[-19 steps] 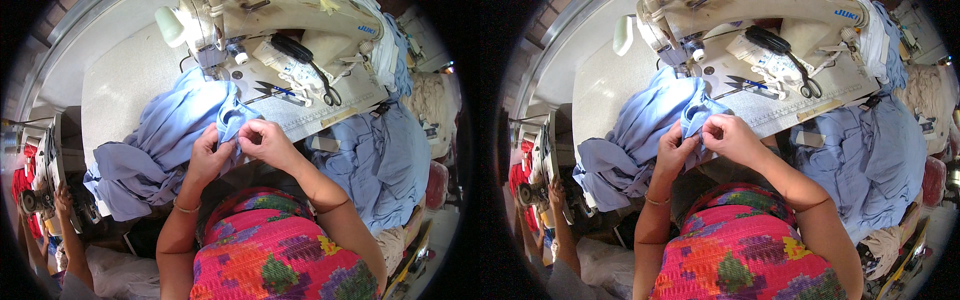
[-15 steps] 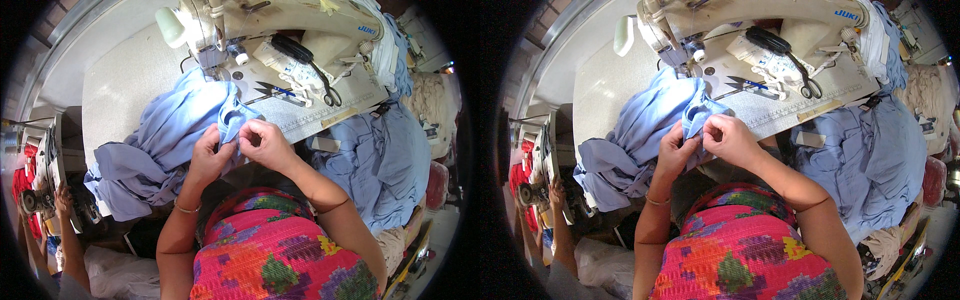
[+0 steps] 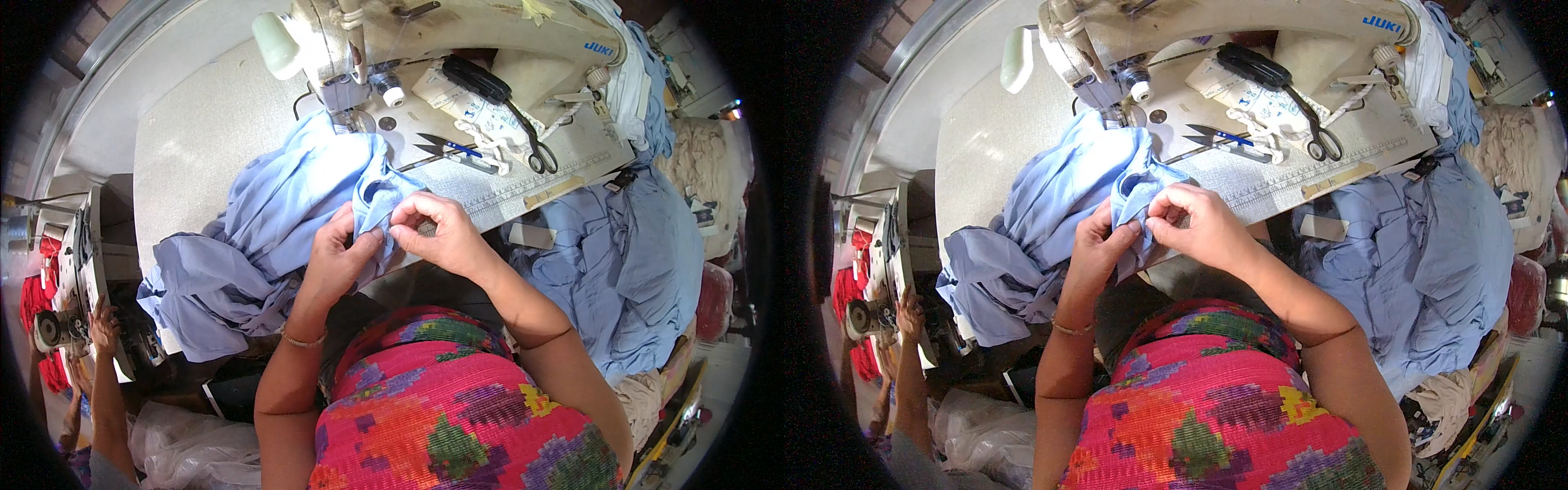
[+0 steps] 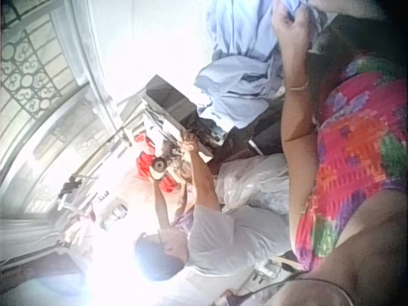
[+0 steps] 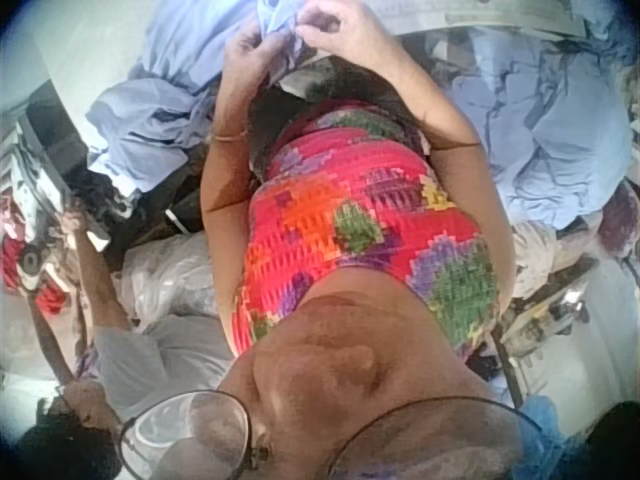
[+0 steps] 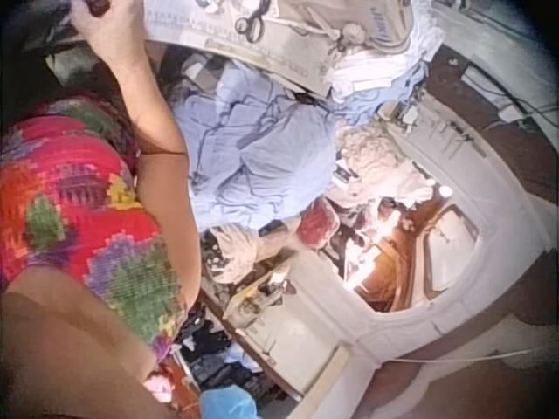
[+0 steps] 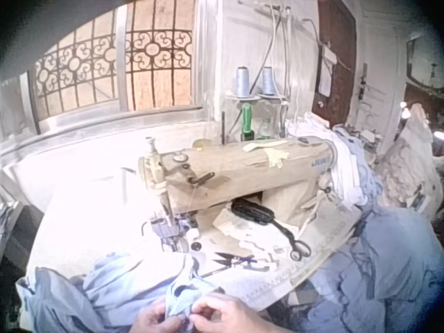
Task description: The person trims threads from a blue garment using small shears by hand, then staples a tag onto the fabric.
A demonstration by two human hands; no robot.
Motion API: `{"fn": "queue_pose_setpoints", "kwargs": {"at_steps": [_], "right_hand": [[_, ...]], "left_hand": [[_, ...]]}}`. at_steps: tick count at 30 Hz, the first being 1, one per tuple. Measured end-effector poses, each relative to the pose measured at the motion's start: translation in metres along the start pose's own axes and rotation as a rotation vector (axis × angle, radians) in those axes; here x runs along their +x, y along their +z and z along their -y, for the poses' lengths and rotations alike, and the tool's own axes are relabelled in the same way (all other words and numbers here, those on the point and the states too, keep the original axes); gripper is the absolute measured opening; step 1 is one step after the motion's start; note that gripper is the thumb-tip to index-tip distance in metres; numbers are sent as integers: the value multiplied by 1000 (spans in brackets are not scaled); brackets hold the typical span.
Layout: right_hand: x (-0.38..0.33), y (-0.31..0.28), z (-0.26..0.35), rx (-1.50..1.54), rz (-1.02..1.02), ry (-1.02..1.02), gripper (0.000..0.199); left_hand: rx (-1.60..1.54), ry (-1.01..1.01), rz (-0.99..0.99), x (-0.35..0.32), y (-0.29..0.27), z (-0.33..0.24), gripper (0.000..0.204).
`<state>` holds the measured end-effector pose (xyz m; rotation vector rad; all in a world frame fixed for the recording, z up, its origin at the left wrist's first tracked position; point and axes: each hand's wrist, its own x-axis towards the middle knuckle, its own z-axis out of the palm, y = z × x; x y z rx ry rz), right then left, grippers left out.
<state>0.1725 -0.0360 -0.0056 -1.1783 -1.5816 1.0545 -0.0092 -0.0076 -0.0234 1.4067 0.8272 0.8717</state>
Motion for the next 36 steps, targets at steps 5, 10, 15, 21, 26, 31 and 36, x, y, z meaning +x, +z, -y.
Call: {"fn": "queue_pose_setpoints", "kwargs": {"at_steps": [5,10,15,21,26,31,36], "right_hand": [[0,5,4,-110,-18,-57,6],[-1,4,0,-138,-46,-106,6],[-7,8,3,-168,-66,-163,7],[-11,20,-9,-315,-178,-327,12],[-10,21,-10,-296,-177,-346,9],[-8,7,-2,-112,-71,-184,8],[-7,4,-1,-67,-72,-130,10]], "left_hand": [[41,16,8,-1,0,-2,18],[46,28,19,1,-1,0,17],[-104,-82,-33,-3,2,0,13],[-223,-88,-68,-3,6,1,16],[-271,-108,-81,-4,7,1,16],[-162,-34,-61,-5,6,6,15],[-80,-16,-61,-3,9,-1,13]]}}
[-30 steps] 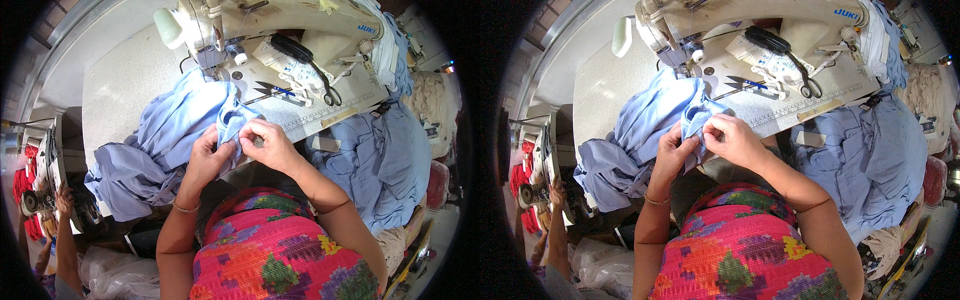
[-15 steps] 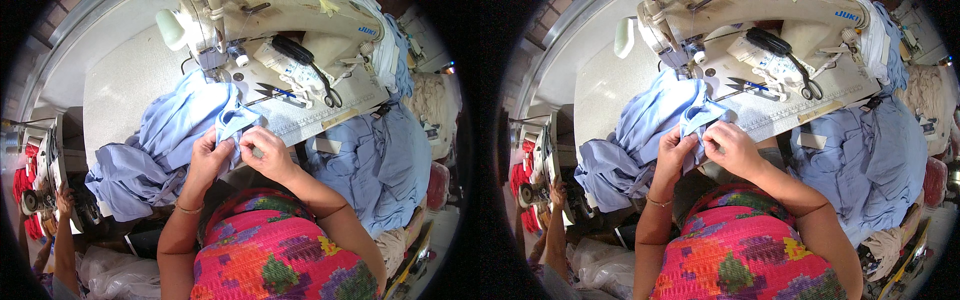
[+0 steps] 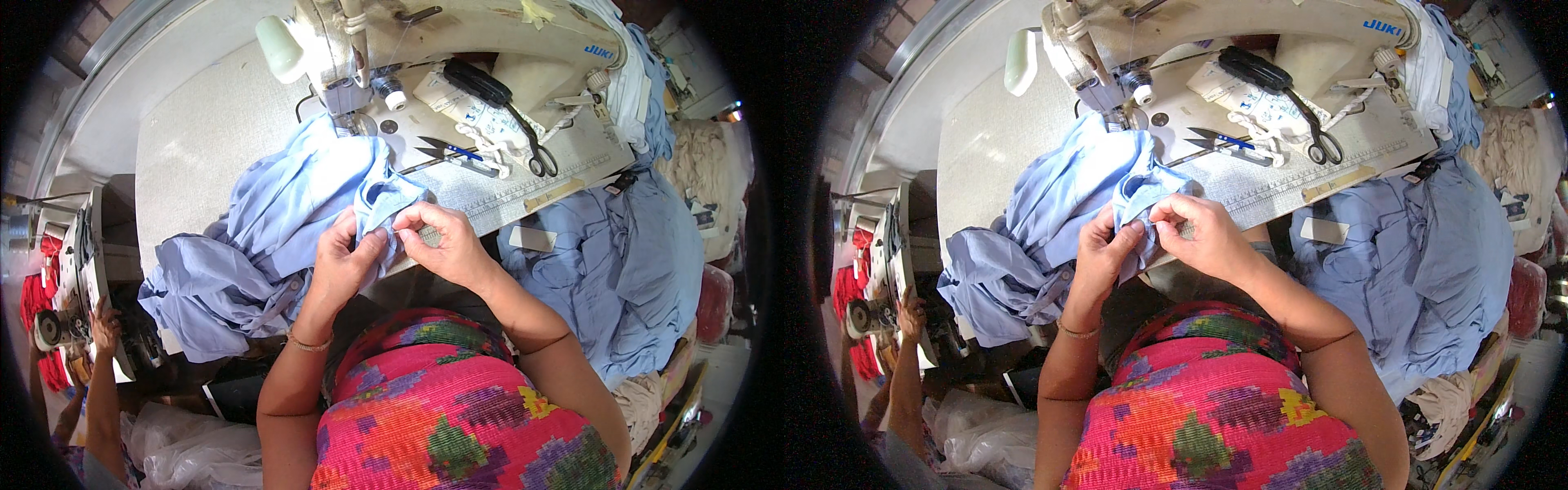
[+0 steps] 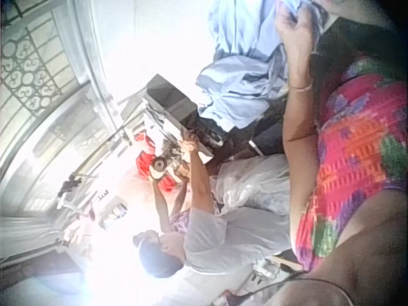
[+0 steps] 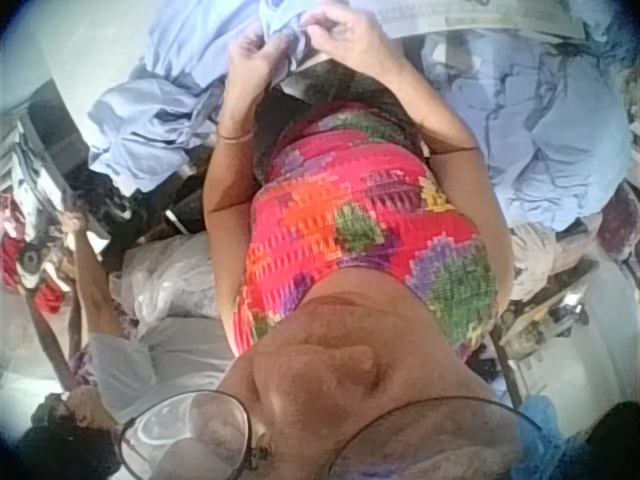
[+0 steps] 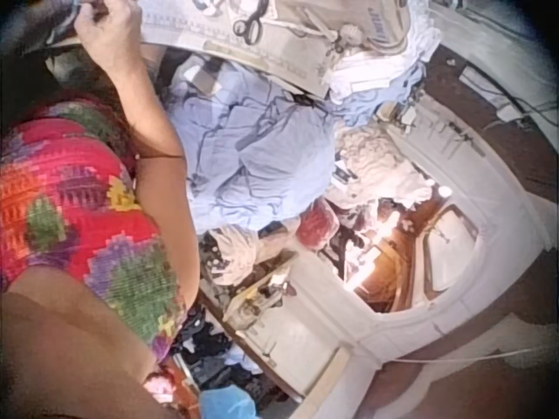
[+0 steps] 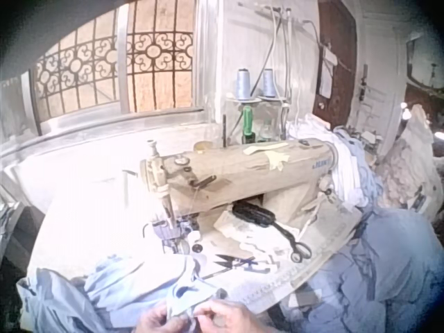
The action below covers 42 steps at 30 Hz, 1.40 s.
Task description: The person trims threads from a blue garment using small shears by hand, then staples a tag onto the fabric.
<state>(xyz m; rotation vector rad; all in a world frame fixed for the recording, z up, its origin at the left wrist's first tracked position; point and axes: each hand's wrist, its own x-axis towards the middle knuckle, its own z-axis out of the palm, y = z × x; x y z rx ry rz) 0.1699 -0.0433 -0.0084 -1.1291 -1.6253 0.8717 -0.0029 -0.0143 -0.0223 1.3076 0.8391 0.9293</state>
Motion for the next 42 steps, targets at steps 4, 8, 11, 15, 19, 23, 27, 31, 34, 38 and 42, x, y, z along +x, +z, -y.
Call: {"fn": "queue_pose_setpoints", "kwargs": {"at_steps": [4,8,11,15,19,23,27,31,34,38,42], "right_hand": [[2,-3,5,9,41,8,10],[3,-4,3,-23,62,53,12],[4,-5,2,-38,93,68,13],[6,-4,0,-86,86,79,11],[8,-4,4,-160,61,74,9],[9,-6,5,-114,87,123,5],[9,-8,-2,-68,65,126,4],[10,-13,-3,2,77,181,7],[9,-13,-4,71,104,217,11],[10,-18,-5,-23,207,128,15],[9,-16,-3,-27,192,108,16]], "left_hand": [[-1,-7,-11,0,1,-1,13],[64,47,5,1,0,-1,14],[129,98,12,1,0,0,15],[201,153,14,2,2,0,16],[262,183,34,3,2,-2,16],[249,176,45,3,1,-1,16],[251,140,66,2,-1,-2,17],[199,101,72,1,-4,0,17],[183,78,61,1,-3,-2,18],[186,80,86,2,-4,-3,18],[184,86,78,2,-4,-2,18]]}}
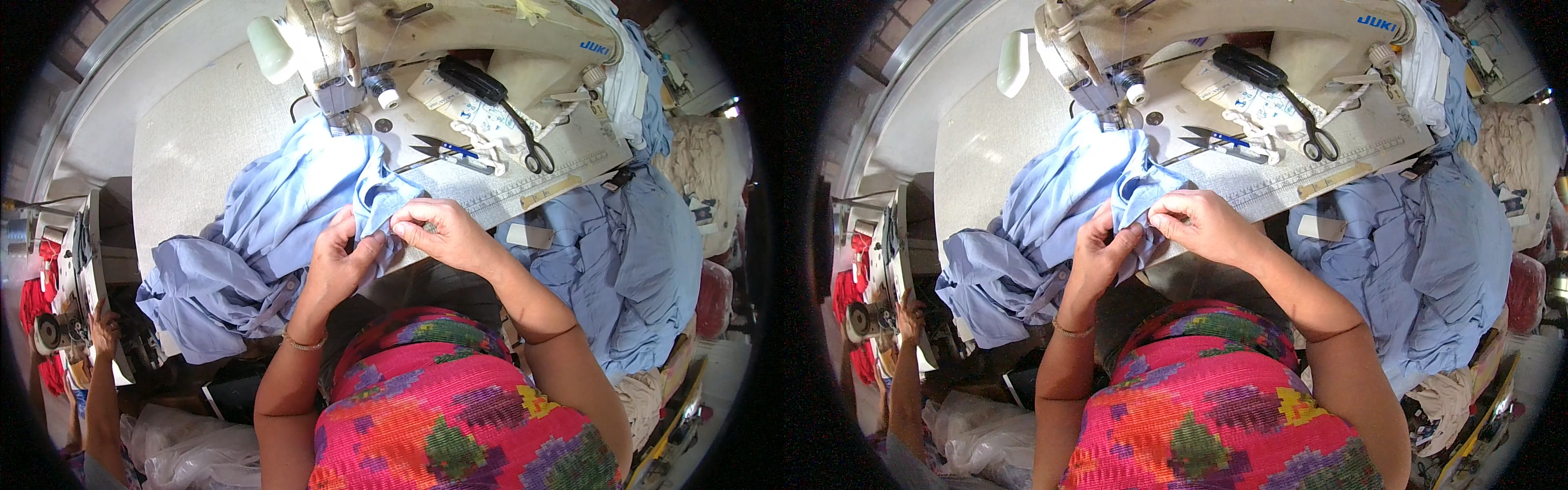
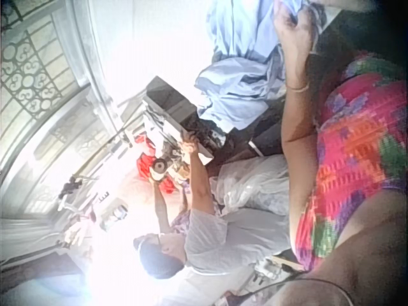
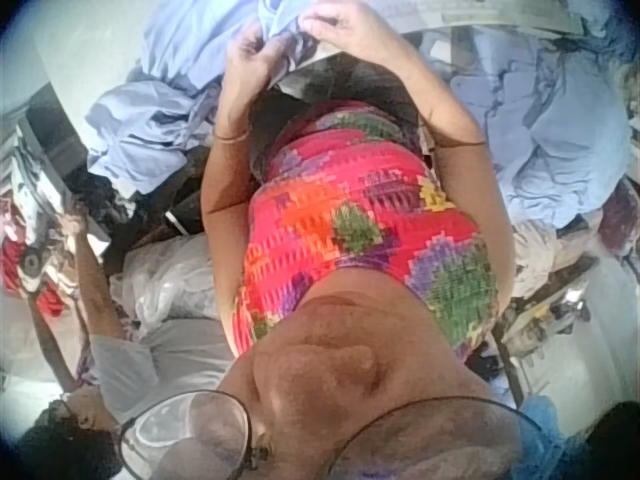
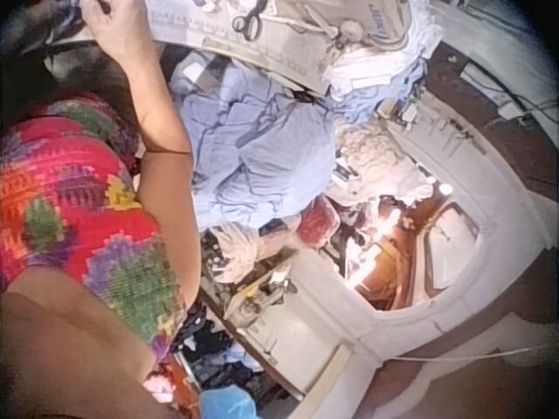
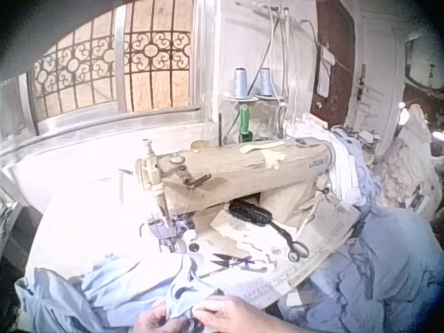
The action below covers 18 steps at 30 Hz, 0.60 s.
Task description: The person trims threads from a blue garment using small shears by hand, then staples a tag onto the fabric.
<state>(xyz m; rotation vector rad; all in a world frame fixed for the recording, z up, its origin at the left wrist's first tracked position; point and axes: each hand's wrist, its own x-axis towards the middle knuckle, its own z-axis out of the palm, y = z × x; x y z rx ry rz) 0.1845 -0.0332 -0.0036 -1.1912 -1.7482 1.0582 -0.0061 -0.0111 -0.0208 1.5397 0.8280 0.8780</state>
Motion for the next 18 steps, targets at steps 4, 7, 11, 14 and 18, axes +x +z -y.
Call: {"fn": "queue_pose_setpoints", "kwargs": {"at_steps": [4,7,11,14,18], "right_hand": [[0,0,0,48,4,45,15],[0,1,3,38,13,63,13],[1,2,4,-4,-6,29,9],[3,3,5,-19,-38,17,7],[2,3,5,18,-26,40,5]], "left_hand": [[5,-3,4,0,0,0,18],[30,25,5,0,0,-1,17],[87,63,15,1,0,-1,16],[83,73,12,3,0,0,15],[84,80,12,2,0,-1,15]]}}
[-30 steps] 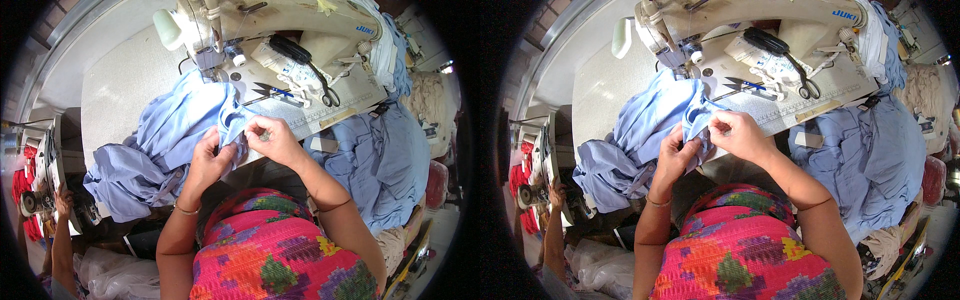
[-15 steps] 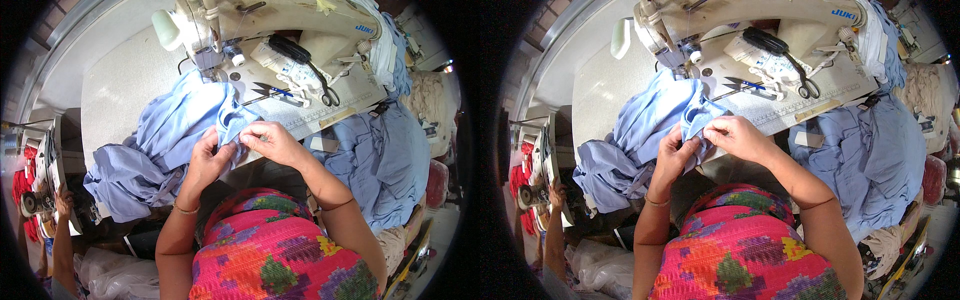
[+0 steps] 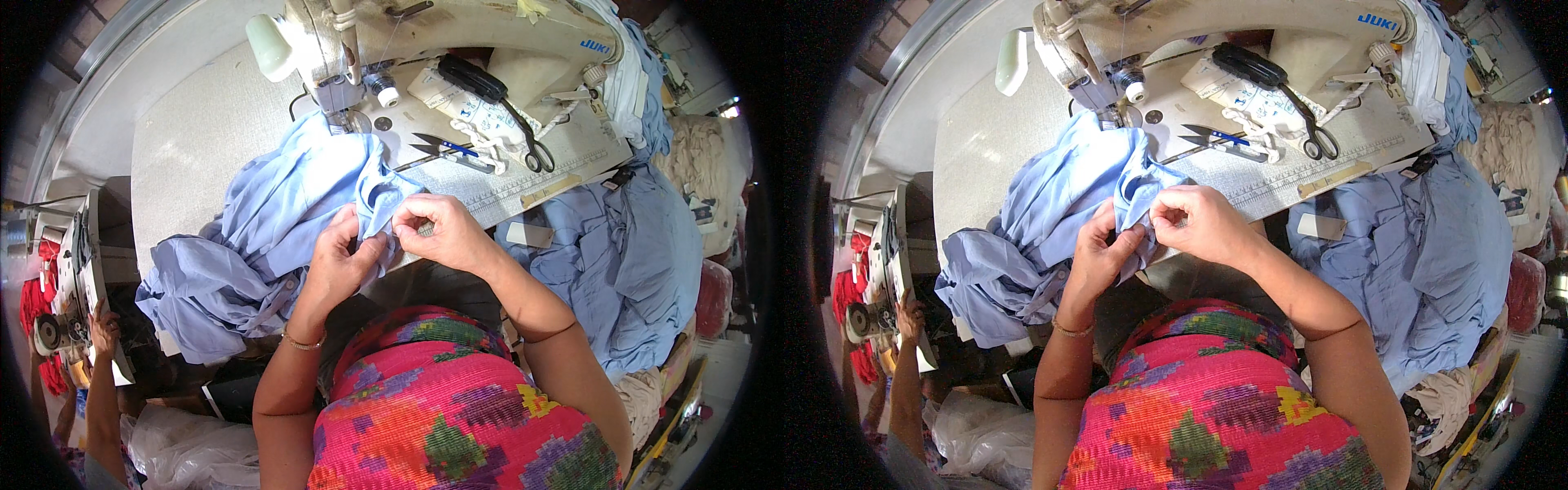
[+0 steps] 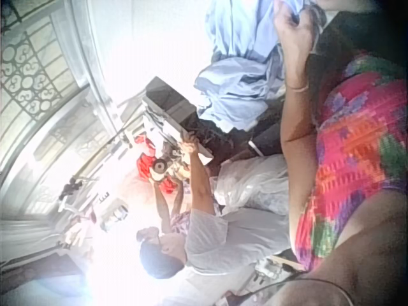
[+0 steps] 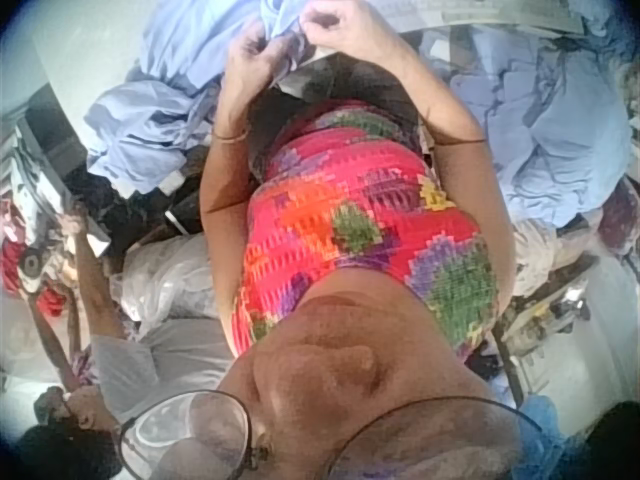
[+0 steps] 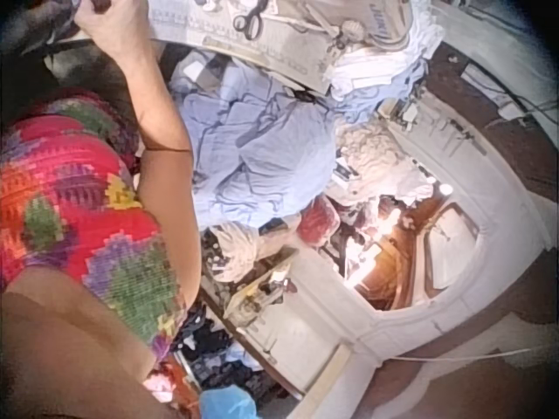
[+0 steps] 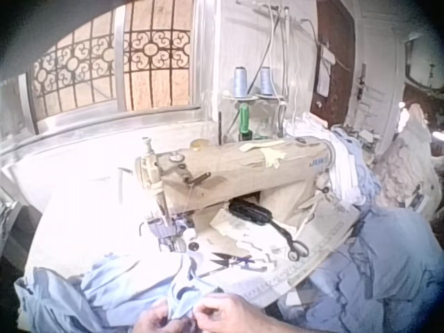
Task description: The person trims threads from a blue garment using small shears by hand, then staples a tag onto the fabric.
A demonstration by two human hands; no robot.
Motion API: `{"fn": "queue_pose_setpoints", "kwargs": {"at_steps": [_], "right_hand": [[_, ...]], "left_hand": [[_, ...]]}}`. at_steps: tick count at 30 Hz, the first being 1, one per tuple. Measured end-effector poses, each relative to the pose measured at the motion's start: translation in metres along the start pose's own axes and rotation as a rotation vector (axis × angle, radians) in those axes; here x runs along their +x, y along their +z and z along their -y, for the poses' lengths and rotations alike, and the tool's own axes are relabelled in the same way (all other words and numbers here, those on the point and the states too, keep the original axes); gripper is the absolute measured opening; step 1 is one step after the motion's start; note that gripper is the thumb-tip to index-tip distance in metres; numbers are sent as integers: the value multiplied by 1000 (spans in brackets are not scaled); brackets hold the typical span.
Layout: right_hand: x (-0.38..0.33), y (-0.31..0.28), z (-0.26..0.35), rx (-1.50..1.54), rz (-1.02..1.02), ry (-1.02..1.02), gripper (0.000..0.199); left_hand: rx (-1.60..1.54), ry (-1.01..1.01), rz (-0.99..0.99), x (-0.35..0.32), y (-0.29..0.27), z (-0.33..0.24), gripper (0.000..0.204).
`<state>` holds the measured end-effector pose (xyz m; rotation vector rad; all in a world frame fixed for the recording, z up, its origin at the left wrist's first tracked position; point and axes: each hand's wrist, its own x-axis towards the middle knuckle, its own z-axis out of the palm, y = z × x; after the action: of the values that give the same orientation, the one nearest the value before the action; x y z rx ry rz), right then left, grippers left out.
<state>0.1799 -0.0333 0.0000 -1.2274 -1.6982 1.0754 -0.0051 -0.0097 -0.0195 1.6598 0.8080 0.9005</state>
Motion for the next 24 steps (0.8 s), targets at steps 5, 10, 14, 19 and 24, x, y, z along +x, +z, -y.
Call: {"fn": "queue_pose_setpoints", "kwargs": {"at_steps": [5,10,14,19,24], "right_hand": [[0,-3,-7,105,68,82,4],[-1,-8,-5,198,142,117,4],[-1,-6,-4,227,69,47,5],[-2,-2,-7,40,21,-138,10],[-3,-4,-4,-154,22,-232,15]], "left_hand": [[10,-26,23,0,-1,-4,15],[-61,-16,18,0,-3,-1,15],[-105,-66,62,0,-7,2,16],[-210,-149,68,-1,-9,2,17],[-262,-181,73,-1,-9,3,17]]}}
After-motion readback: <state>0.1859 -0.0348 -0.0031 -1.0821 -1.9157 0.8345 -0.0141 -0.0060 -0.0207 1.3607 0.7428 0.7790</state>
